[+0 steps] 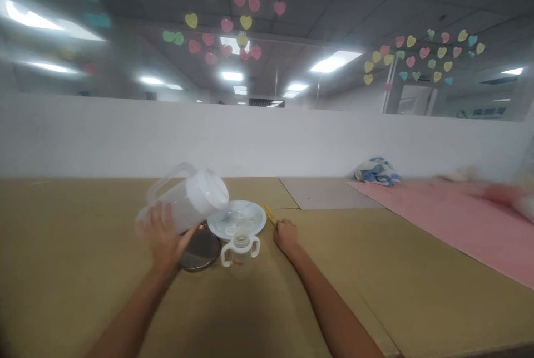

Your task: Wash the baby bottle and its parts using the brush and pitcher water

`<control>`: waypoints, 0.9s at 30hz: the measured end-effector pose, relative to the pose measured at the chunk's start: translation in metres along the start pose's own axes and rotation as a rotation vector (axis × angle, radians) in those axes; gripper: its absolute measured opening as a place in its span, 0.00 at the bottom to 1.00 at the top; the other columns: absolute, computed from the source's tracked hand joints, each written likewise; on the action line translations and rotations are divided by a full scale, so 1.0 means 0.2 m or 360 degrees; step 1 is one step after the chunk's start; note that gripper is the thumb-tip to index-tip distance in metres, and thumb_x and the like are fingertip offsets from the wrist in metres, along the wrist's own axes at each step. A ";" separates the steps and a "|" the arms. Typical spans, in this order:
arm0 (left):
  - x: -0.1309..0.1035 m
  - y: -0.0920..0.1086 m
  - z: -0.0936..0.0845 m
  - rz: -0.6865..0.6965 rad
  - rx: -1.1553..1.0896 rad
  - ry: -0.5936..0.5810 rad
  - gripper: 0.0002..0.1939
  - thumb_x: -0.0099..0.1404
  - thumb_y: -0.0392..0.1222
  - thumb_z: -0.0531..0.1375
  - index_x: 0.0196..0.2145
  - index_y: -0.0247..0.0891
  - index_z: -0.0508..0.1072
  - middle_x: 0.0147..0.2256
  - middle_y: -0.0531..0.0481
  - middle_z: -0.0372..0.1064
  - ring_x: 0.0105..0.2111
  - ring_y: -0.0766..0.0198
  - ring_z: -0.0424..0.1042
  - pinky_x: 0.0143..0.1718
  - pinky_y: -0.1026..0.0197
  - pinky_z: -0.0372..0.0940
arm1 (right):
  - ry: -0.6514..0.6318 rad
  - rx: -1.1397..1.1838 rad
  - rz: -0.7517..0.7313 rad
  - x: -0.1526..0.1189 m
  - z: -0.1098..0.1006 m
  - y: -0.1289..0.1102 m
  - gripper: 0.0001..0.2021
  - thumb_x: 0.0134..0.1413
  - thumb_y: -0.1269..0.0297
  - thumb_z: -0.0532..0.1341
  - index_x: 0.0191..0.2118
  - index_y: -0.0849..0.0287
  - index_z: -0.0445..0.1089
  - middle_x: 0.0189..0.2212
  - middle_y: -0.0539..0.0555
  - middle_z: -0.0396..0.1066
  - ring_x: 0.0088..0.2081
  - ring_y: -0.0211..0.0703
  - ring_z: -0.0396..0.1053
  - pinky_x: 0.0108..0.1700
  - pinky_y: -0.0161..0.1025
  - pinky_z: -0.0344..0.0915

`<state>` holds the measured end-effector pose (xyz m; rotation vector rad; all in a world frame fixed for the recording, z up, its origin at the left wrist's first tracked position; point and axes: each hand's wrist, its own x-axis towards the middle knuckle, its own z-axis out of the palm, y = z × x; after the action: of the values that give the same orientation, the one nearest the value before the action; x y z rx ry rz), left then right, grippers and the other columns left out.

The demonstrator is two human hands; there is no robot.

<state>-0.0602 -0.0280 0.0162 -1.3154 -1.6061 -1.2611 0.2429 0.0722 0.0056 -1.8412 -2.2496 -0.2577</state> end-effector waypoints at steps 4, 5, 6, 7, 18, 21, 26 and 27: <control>0.00 0.00 0.00 0.0049 0.0009 -0.0011 0.38 0.56 0.56 0.57 0.57 0.31 0.54 0.58 0.28 0.49 0.60 0.41 0.43 0.56 0.34 0.35 | -0.0006 -0.0012 -0.0012 0.00 -0.01 0.00 0.13 0.57 0.67 0.49 0.39 0.65 0.70 0.40 0.62 0.69 0.44 0.48 0.64 0.41 0.38 0.56; 0.00 0.00 0.00 0.0058 0.0009 -0.0011 0.38 0.56 0.56 0.57 0.57 0.31 0.55 0.58 0.28 0.49 0.60 0.41 0.43 0.56 0.34 0.35 | -0.0007 -0.0016 -0.0017 0.00 -0.01 0.00 0.13 0.57 0.67 0.49 0.39 0.65 0.70 0.40 0.62 0.69 0.44 0.48 0.64 0.41 0.38 0.56; 0.00 0.00 0.00 0.0066 0.0009 -0.0009 0.38 0.56 0.56 0.57 0.57 0.31 0.55 0.58 0.28 0.49 0.60 0.41 0.43 0.56 0.34 0.35 | -0.0008 -0.0019 -0.0021 0.00 -0.01 0.00 0.14 0.57 0.67 0.49 0.39 0.65 0.69 0.40 0.62 0.69 0.44 0.48 0.64 0.41 0.38 0.56; 0.00 0.00 0.00 0.0074 0.0010 -0.0005 0.38 0.56 0.56 0.57 0.57 0.31 0.55 0.58 0.28 0.49 0.60 0.41 0.43 0.56 0.34 0.35 | -0.0009 -0.0023 -0.0024 -0.01 -0.01 0.00 0.14 0.57 0.68 0.49 0.40 0.65 0.69 0.41 0.62 0.69 0.45 0.48 0.64 0.41 0.39 0.56; 0.00 0.00 -0.01 0.0070 0.0092 0.0061 0.41 0.56 0.56 0.57 0.59 0.28 0.50 0.58 0.27 0.47 0.60 0.41 0.43 0.57 0.36 0.35 | -0.0009 -0.0052 -0.0044 -0.01 0.00 -0.02 0.14 0.57 0.68 0.48 0.42 0.67 0.68 0.42 0.64 0.68 0.45 0.50 0.64 0.42 0.40 0.56; 0.00 0.01 -0.01 0.0080 0.0102 0.0076 0.42 0.55 0.57 0.58 0.59 0.28 0.50 0.58 0.26 0.48 0.60 0.40 0.44 0.56 0.35 0.36 | -0.0009 -0.0055 -0.0041 -0.02 -0.01 -0.02 0.14 0.57 0.69 0.48 0.41 0.66 0.68 0.42 0.64 0.68 0.45 0.49 0.64 0.42 0.39 0.56; 0.00 0.01 0.00 0.0036 0.0029 0.0076 0.42 0.55 0.58 0.58 0.59 0.28 0.52 0.57 0.26 0.49 0.59 0.39 0.45 0.56 0.34 0.36 | -0.0010 -0.0060 -0.0042 -0.02 -0.01 -0.03 0.14 0.57 0.70 0.48 0.41 0.67 0.68 0.42 0.64 0.68 0.45 0.49 0.64 0.42 0.39 0.55; 0.00 0.01 0.00 0.0030 0.0015 0.0063 0.41 0.55 0.58 0.57 0.59 0.28 0.52 0.57 0.26 0.49 0.59 0.39 0.45 0.56 0.34 0.36 | -0.0009 -0.0062 -0.0043 -0.02 -0.01 -0.03 0.14 0.57 0.69 0.48 0.41 0.67 0.68 0.42 0.64 0.68 0.45 0.49 0.64 0.42 0.39 0.55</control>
<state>-0.0592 -0.0282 0.0175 -1.2893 -1.5670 -1.2590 0.2385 0.0674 0.0057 -1.8340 -2.2900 -0.3032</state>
